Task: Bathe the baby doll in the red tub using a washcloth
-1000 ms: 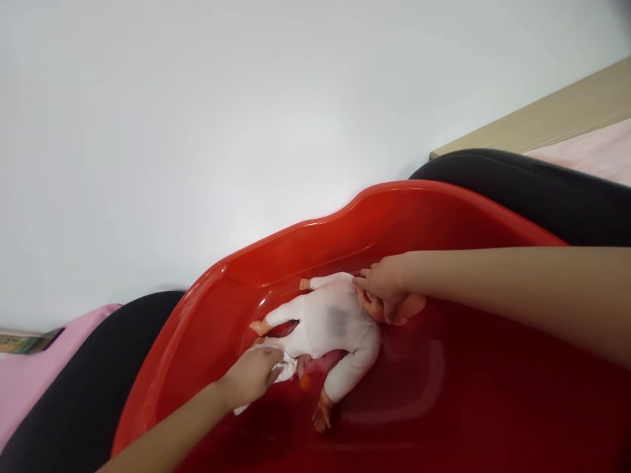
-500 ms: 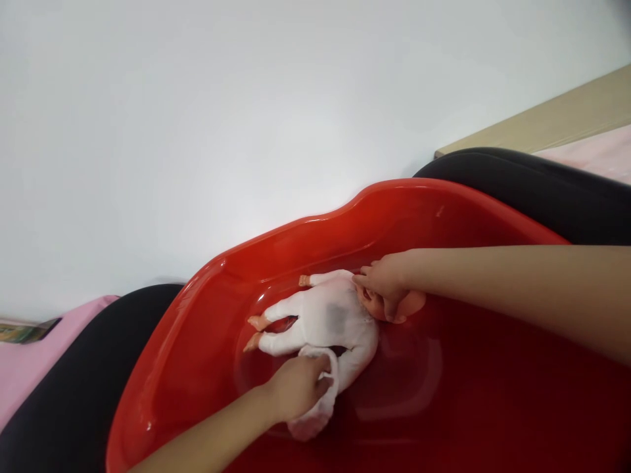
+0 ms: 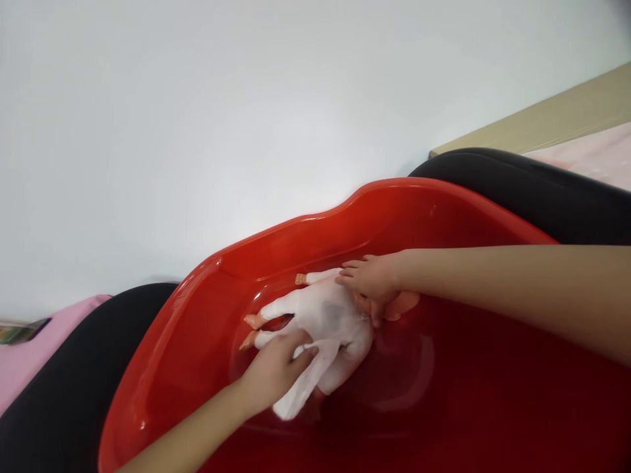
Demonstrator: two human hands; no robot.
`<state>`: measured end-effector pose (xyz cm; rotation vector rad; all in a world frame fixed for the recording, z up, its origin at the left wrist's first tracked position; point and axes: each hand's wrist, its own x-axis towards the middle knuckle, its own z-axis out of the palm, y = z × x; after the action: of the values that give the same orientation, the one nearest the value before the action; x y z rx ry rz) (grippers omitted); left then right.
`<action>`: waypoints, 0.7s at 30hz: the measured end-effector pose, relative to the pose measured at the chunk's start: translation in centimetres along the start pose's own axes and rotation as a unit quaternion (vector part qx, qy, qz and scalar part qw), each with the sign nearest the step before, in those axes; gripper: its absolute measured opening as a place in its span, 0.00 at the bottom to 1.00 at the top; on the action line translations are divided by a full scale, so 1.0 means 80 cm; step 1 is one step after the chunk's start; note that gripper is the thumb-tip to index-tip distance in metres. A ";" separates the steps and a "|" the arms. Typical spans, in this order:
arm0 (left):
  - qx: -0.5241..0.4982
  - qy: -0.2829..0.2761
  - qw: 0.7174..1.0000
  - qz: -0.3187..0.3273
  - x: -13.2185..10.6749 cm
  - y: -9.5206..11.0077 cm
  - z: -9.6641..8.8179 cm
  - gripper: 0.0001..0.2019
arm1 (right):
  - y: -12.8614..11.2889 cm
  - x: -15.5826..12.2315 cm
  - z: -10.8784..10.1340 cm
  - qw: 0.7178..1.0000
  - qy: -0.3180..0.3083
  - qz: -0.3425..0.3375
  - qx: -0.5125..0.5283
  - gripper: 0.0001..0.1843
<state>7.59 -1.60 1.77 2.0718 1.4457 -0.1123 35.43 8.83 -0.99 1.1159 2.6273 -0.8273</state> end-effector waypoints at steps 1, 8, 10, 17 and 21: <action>-0.043 0.030 0.999 0.002 0.005 0.018 -0.005 0.15 | -0.017 -0.006 -0.008 0.999 0.018 -0.036 0.002 0.64; -0.277 0.221 0.935 0.008 0.040 0.053 -0.003 0.19 | -0.099 -0.042 -0.055 0.993 0.009 -0.041 0.114 0.21; -0.207 0.222 0.953 0.010 0.046 0.039 0.014 0.21 | -0.092 -0.037 -0.059 0.999 0.027 -0.002 0.043 0.15; 0.162 0.047 0.981 0.093 0.046 -0.001 0.104 0.45 | -0.044 -0.011 -0.053 0.967 0.230 0.099 -0.035 0.10; 0.317 0.037 0.940 0.118 0.051 -0.011 0.119 0.45 | -0.041 -0.010 -0.051 0.965 0.230 0.116 -0.050 0.09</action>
<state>10.91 -2.95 -7.96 2.7793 1.2960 -0.4598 33.92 8.69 4.09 1.7203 2.7620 -0.4188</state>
